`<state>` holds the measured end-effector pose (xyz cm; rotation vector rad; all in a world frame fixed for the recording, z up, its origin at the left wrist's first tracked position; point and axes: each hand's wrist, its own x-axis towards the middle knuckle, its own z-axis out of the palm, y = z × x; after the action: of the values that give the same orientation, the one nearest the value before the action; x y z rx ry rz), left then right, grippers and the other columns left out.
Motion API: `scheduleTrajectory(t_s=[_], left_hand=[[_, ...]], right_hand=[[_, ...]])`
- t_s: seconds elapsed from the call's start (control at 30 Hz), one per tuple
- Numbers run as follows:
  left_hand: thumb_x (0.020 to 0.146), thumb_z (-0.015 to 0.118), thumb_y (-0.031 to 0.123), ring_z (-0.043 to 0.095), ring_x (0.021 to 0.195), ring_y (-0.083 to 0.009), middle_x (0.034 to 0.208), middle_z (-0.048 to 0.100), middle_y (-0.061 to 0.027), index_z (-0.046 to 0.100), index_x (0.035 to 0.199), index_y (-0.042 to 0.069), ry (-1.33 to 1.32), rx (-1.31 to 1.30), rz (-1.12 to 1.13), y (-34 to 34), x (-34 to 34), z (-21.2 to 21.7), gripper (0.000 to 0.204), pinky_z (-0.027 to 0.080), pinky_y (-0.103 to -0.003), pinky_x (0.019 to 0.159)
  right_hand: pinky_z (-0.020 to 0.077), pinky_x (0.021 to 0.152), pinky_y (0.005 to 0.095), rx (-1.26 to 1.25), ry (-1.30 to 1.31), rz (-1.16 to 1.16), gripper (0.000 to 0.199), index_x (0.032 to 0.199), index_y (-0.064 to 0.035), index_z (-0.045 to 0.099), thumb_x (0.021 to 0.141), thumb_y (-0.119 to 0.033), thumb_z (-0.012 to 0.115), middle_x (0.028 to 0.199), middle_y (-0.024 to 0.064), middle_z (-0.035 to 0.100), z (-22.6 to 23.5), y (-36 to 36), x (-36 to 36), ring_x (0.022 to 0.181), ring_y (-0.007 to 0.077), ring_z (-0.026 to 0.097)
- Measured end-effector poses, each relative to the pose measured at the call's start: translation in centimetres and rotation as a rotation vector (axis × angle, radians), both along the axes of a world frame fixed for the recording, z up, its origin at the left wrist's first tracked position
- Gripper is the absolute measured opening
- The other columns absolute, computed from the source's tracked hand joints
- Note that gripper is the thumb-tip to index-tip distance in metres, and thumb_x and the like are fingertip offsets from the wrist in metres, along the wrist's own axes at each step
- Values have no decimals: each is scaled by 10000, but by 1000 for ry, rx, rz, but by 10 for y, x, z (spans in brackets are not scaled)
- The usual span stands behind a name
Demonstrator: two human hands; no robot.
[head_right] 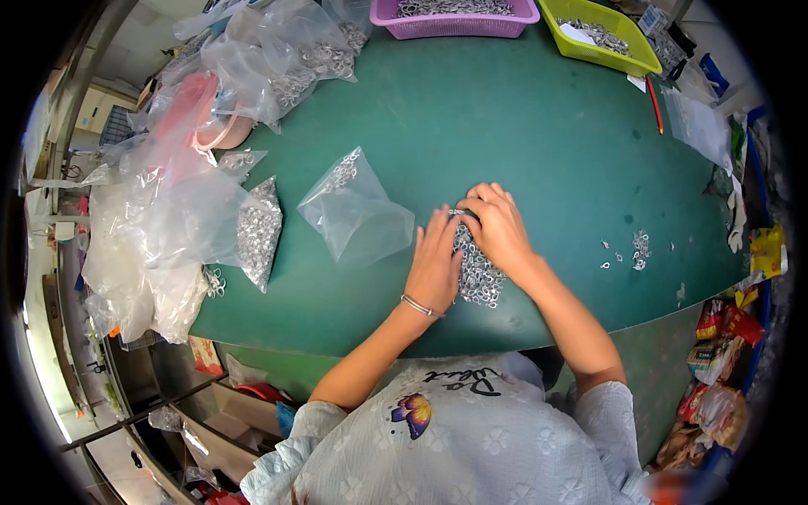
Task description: The person sits at a green workbench and repeatedly picks up small silver metal loops and jump rings. They use their fingers to open and close the rings, linking them together into small chains or clusters. The person occasionally places the assembled pieces into a purple plastic tray or a clear plastic bag on the table.
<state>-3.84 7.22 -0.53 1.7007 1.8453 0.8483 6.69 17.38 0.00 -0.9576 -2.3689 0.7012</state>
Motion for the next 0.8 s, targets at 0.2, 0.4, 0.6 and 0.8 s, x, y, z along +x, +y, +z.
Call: scheduleTrajectory(t_s=[0.2, 0.4, 0.6, 0.8], left_hand=[[792, 541, 1, 351, 1221, -351, 1266, 409, -182, 445, 1200, 6, -80, 103, -4, -24, 3, 10, 419, 263, -467, 1014], [751, 605, -66, 581, 896, -194, 989, 586, -128, 573, 1043, -22, -778, 178, 123, -36, 19, 55, 297, 473, -295, 780], [738, 589, -126, 582, 847, -174, 957, 587, -142, 596, 956, -63, -974, 151, 56, -44, 32, 61, 227, 477, -271, 763], [703, 618, -126, 594, 820, -184, 910, 603, -139, 598, 928, -59, -908, 261, 75, -51, 36, 62, 235, 481, -278, 739]], right_hand=[[416, 674, 299, -202, 150, -142, 99, 813, -10, 619, 717, -19, 643, 794, 82, 617, 15, -10, 18, 732, 212, 552], [439, 630, 273, -520, 466, -82, 153, 841, 9, 624, 693, 28, 661, 791, 110, 625, 63, -58, 52, 704, 197, 573], [469, 666, 312, -154, 391, -17, 236, 847, 38, 614, 626, 51, 696, 799, 126, 624, 86, -80, 65, 740, 251, 588], [464, 656, 321, -152, 435, 14, 224, 839, 47, 616, 630, 47, 696, 805, 130, 618, 88, -87, 72, 742, 256, 583]])
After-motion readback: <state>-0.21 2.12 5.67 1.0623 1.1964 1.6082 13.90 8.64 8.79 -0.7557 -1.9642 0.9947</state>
